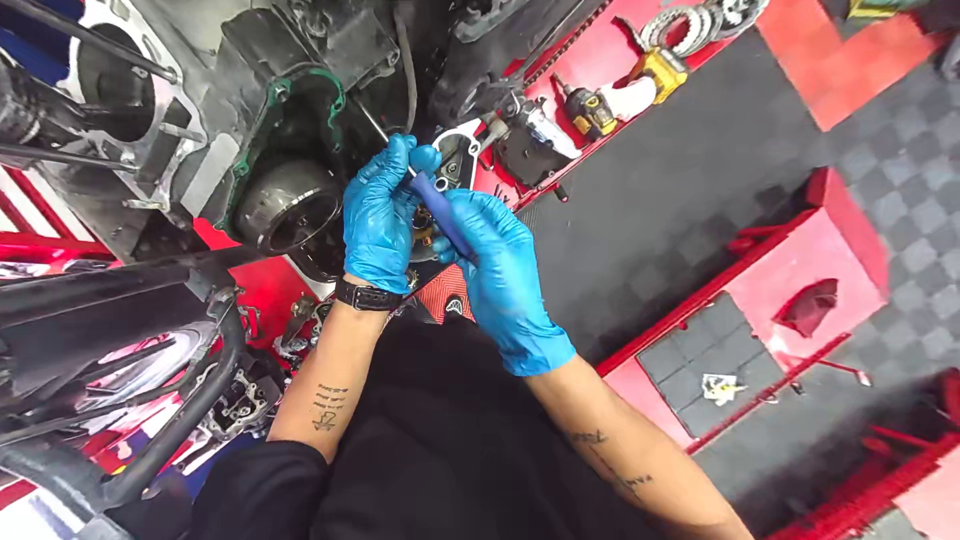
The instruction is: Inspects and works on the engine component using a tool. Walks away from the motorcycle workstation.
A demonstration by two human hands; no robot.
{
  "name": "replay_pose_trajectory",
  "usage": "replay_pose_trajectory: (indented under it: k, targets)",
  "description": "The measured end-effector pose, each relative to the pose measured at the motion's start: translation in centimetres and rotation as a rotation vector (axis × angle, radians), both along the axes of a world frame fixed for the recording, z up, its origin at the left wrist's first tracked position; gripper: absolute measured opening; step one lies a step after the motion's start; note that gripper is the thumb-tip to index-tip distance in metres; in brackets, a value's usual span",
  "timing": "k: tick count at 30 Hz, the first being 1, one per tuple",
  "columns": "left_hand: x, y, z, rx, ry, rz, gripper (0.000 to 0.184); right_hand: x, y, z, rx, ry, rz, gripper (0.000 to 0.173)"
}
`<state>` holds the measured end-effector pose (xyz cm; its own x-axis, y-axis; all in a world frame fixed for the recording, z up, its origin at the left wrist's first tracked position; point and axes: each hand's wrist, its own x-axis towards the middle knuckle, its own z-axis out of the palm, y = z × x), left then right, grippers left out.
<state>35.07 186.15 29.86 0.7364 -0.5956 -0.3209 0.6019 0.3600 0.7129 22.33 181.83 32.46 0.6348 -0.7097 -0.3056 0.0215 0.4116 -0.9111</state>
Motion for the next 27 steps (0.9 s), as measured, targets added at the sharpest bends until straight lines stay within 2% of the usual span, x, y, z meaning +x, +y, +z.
replay_pose_trajectory:
  k: [2, 3, 6, 8, 11, 14, 16, 17, 18, 20, 22, 24, 27]
  targets:
    - [-0.1, 0.4, 0.1, -0.021, -0.019, -0.027, 0.027, -0.6, -0.3, 0.4, 0.173, 0.027, 0.058, 0.042]
    - [-0.1, 0.3, 0.2, -0.051, -0.002, -0.019, 0.029, -0.7, -0.3, 0.5, 0.196, 0.023, 0.063, 0.046]
    - [-0.1, 0.4, 0.4, -0.089, 0.033, -0.011, 0.035, -0.3, 0.4, 0.9, 0.072, -0.011, -0.032, 0.025]
    - [-0.2, 0.4, 0.5, -0.076, 0.042, 0.008, 0.029, -0.1, 0.5, 1.0, -0.05, -0.051, -0.067, 0.014]
    - [-0.1, 0.3, 0.1, -0.028, 0.025, 0.026, 0.018, -0.1, 0.3, 1.0, -0.089, -0.076, -0.068, 0.027]
    - [0.0, 0.2, 0.2, -0.023, 0.02, 0.032, 0.02, -0.5, 0.0, 1.3, 0.158, -0.052, -0.027, 0.021]
    - [0.1, 0.3, 0.4, -0.053, 0.02, 0.013, 0.024, -0.8, -0.4, 1.6, 0.387, -0.021, 0.056, 0.036]
    - [0.1, 0.3, 0.5, -0.05, 0.017, 0.008, 0.026, -0.9, -0.4, 1.7, 0.434, -0.008, 0.076, 0.043]
    - [0.1, 0.3, 0.6, -0.038, 0.003, 0.007, 0.028, -0.9, -0.2, 1.9, 0.431, -0.002, 0.055, 0.042]
    - [-0.2, 0.3, 0.4, 0.072, -0.136, 0.052, 0.035, -0.6, -0.1, 1.9, 0.333, -0.009, -0.007, 0.027]
    - [-0.7, 0.4, -0.3, 0.212, -0.393, 0.145, 0.037, -0.4, -0.3, 1.5, 0.224, -0.039, -0.036, 0.014]
    - [-1.3, 0.1, -0.9, 0.244, -0.55, 0.225, 0.041, -0.4, -0.7, 1.0, 0.197, -0.052, -0.05, 0.015]
    - [-1.2, -1.1, -1.6, 0.24, -0.539, 0.266, 0.049, -0.4, -1.0, 0.7, 0.217, -0.07, -0.06, 0.016]
